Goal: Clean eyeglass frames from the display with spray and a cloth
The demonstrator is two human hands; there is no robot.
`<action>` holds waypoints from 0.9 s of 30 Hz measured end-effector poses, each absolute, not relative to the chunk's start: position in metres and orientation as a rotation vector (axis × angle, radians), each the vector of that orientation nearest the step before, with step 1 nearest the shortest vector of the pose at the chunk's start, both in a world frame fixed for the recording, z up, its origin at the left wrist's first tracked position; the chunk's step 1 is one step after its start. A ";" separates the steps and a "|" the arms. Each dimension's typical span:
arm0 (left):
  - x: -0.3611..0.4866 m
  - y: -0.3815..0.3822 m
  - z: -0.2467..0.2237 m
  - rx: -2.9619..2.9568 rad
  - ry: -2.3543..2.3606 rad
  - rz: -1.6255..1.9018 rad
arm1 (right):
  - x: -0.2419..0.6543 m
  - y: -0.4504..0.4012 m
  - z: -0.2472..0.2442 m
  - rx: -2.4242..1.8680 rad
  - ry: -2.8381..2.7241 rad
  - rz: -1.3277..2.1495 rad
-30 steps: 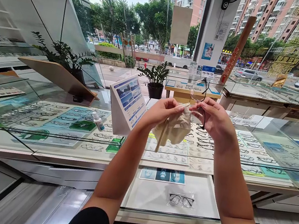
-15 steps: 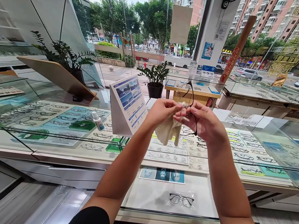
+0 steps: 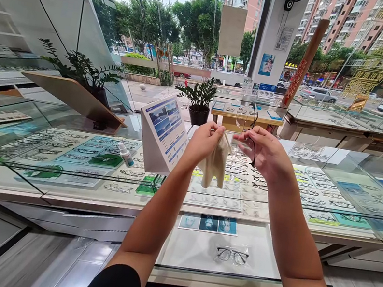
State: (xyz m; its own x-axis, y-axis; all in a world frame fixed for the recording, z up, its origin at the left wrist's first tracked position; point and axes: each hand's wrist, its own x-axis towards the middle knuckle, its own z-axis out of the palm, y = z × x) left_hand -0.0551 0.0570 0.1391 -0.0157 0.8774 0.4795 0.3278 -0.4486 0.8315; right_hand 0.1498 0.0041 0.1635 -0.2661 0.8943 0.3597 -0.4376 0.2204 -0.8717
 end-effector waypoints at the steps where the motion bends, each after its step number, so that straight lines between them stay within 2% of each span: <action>1: -0.056 0.057 0.139 1.758 1.268 1.468 | 0.150 0.005 0.163 -0.505 -1.260 1.379; 17: -0.056 0.057 0.149 1.284 0.698 1.489 | 0.145 0.019 0.155 -0.535 -1.338 1.435; 27: -0.051 0.040 0.157 1.417 0.701 1.527 | 0.145 0.029 0.149 -0.576 -1.283 1.323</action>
